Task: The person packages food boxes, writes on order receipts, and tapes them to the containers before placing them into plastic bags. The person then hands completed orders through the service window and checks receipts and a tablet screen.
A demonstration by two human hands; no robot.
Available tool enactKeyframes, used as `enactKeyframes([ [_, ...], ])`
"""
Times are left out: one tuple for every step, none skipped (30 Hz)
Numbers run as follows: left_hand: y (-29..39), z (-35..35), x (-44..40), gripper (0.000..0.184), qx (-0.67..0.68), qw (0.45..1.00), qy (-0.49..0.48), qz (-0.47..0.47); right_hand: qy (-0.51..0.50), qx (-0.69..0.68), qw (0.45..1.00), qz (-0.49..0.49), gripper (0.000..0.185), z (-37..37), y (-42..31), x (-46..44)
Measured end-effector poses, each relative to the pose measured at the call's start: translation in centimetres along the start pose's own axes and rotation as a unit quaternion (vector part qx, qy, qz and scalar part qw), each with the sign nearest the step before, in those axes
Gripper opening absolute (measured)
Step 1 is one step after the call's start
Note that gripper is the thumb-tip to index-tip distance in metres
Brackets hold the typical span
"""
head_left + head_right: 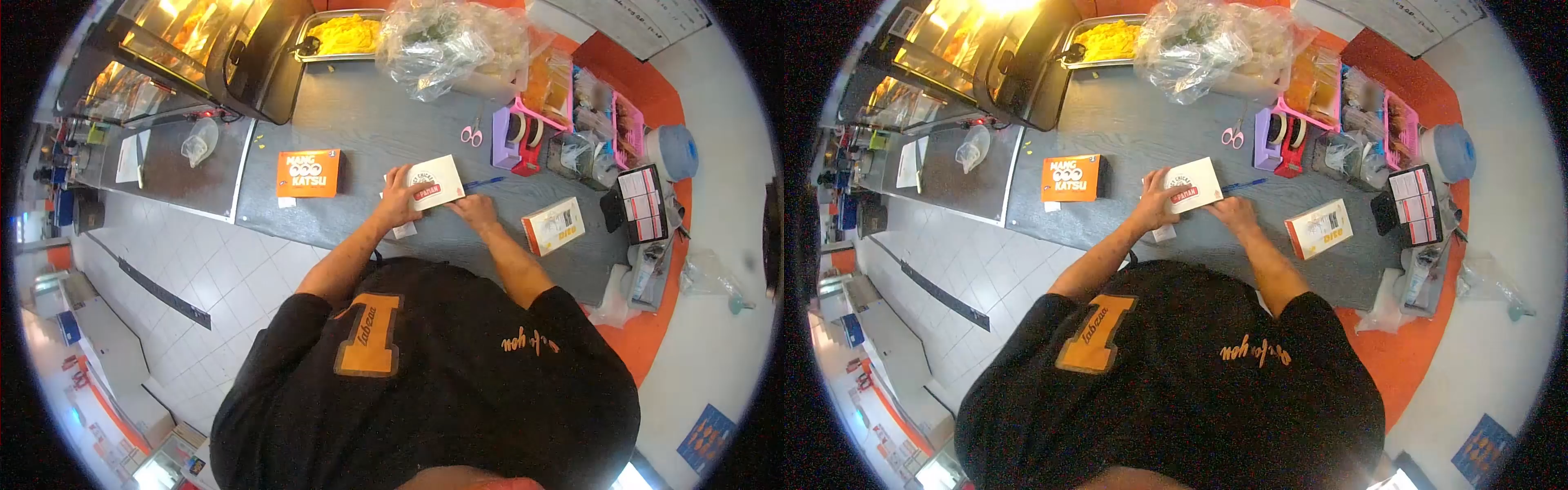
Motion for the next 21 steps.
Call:
enactKeyframes([
  [-0.2,0.5,0.6,0.073,-0.004,1.0,-0.002,-0.006,0.005,-0.029,0.999,-0.015,0.036,0.8,0.8,0.6],
  [-1.2,2.0,2.0,0.071,0.05,0.997,0.064,-0.009,0.013,-0.054,0.998,-0.033,0.034,2.4,1.7,1.1],
  [-2.1,3.0,3.5,0.069,0.106,0.986,0.128,-0.013,0.047,-0.076,0.995,-0.052,0.033,4.4,3.3,1.9],
  [-4.6,3.0,5.9,0.065,0.151,0.97,0.18,0.062,0.082,-0.1,0.989,-0.072,0.032,6.1,5.0,2.9],
  [-7.1,3.0,7.8,0.062,0.192,0.945,0.229,0.136,0.198,-0.127,0.967,-0.102,0.028,9.0,7.5,4.2],
  [-7.0,2.7,8.0,0.062,0.19,0.946,0.225,0.131,0.304,-0.153,0.931,-0.128,0.024,11.3,10.2,5.8],
  [-7.1,1.5,8.6,0.055,0.082,0.965,0.166,0.185,0.357,-0.165,0.896,-0.206,0.022,12.2,13.9,6.9],
  [-7.5,0.5,9.3,0.049,-0.028,0.966,0.102,0.236,0.405,-0.175,0.852,-0.283,0.021,12.7,17.1,7.6],
  [-7.5,0.0,9.4,0.049,-0.028,0.967,0.099,0.235,0.404,-0.175,0.851,-0.285,0.021,13.2,18.3,6.9],
  [-7.5,0.0,9.0,0.044,-0.034,0.964,0.118,0.237,0.31,-0.408,0.751,-0.417,0.021,9.3,22.3,6.5],
  [-7.6,-0.1,8.7,0.039,-0.041,0.96,0.138,0.239,0.189,-0.605,0.582,-0.508,0.021,4.0,23.0,6.9],
  [-7.3,0.1,8.2,0.029,-0.037,0.962,0.159,0.217,0.192,-0.605,0.582,-0.507,0.021,3.8,23.7,7.2],
  [-7.8,0.0,7.8,0.029,-0.038,0.962,0.163,0.215,0.167,-0.626,0.61,-0.456,0.021,3.7,23.7,5.9],
  [-9.0,0.2,7.9,0.024,0.0,0.956,0.182,0.23,0.139,-0.644,0.636,-0.402,0.022,3.8,23.1,4.4],
  [-10.4,0.5,8.1,0.02,0.037,0.948,0.201,0.245,0.138,-0.646,0.637,-0.398,0.022,3.7,23.1,4.3],
  [-11.3,0.7,8.2,0.02,0.036,0.947,0.203,0.245,0.195,-0.692,0.601,-0.35,0.021,4.0,23.0,4.5],
  [-12.9,1.4,9.5,0.017,0.154,0.913,0.265,0.271,0.249,-0.731,0.56,-0.301,0.021,4.3,22.7,5.1],
  [-13.7,2.4,9.9,0.014,0.268,0.86,0.326,0.287,0.25,-0.732,0.56,-0.297,0.021,3.6,23.1,5.6],
  [-13.2,3.5,9.0,0.014,0.267,0.861,0.327,0.285,0.233,-0.618,0.679,-0.319,0.017,3.9,23.6,6.4],
  [-10.0,5.8,7.2,0.014,0.279,0.877,0.317,0.23,0.207,-0.488,0.779,-0.335,0.015,4.0,24.1,6.9],
  [-7.0,7.2,5.6,0.013,0.291,0.889,0.306,0.177,0.202,-0.488,0.779,-0.338,0.015,3.1,24.8,7.1],
])
Point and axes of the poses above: each hand's wrist, its own x-axis away from the middle knuckle, its own z-axis out of the back of the hand, y = z × x, the point moved 10 cm from there along -x, towards the middle knuckle, and after that the axes turned 9 degrees about -y, right-handed, at the moved point
